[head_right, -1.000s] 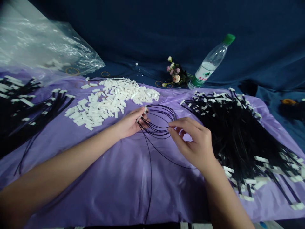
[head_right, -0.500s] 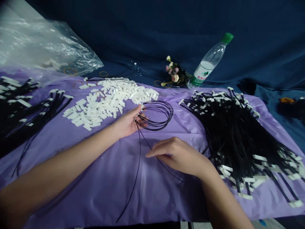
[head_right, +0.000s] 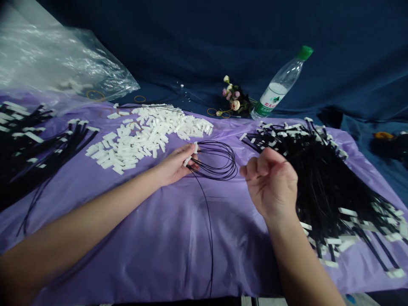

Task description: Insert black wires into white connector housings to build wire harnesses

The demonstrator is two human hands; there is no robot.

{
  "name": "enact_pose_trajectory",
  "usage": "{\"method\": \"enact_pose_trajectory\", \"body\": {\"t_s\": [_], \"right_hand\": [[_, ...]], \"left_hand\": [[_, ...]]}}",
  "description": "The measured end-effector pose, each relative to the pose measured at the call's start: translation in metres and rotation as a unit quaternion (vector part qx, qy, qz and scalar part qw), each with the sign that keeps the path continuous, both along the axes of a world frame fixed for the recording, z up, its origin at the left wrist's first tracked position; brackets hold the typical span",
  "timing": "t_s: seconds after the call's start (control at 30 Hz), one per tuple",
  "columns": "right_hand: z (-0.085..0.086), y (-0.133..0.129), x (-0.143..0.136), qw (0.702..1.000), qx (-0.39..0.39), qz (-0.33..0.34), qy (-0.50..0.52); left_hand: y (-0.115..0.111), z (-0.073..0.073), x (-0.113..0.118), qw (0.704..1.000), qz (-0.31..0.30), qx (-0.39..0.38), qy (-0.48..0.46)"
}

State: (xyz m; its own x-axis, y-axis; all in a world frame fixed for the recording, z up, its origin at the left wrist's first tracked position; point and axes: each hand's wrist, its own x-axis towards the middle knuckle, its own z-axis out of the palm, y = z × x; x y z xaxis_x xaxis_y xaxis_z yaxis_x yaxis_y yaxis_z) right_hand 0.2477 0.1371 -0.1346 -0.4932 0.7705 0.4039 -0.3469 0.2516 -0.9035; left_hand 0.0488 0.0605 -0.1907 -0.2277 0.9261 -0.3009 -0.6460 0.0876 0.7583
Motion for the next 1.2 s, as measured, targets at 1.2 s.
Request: {"method": "enact_pose_trajectory", "body": {"t_s": [1.2], "right_hand": [[-0.027,-0.012,-0.017,0.899,0.309,-0.114,-0.29]], "left_hand": [[-0.003,-0.004,0.001,0.997,-0.064,0.006,0.029]]}}
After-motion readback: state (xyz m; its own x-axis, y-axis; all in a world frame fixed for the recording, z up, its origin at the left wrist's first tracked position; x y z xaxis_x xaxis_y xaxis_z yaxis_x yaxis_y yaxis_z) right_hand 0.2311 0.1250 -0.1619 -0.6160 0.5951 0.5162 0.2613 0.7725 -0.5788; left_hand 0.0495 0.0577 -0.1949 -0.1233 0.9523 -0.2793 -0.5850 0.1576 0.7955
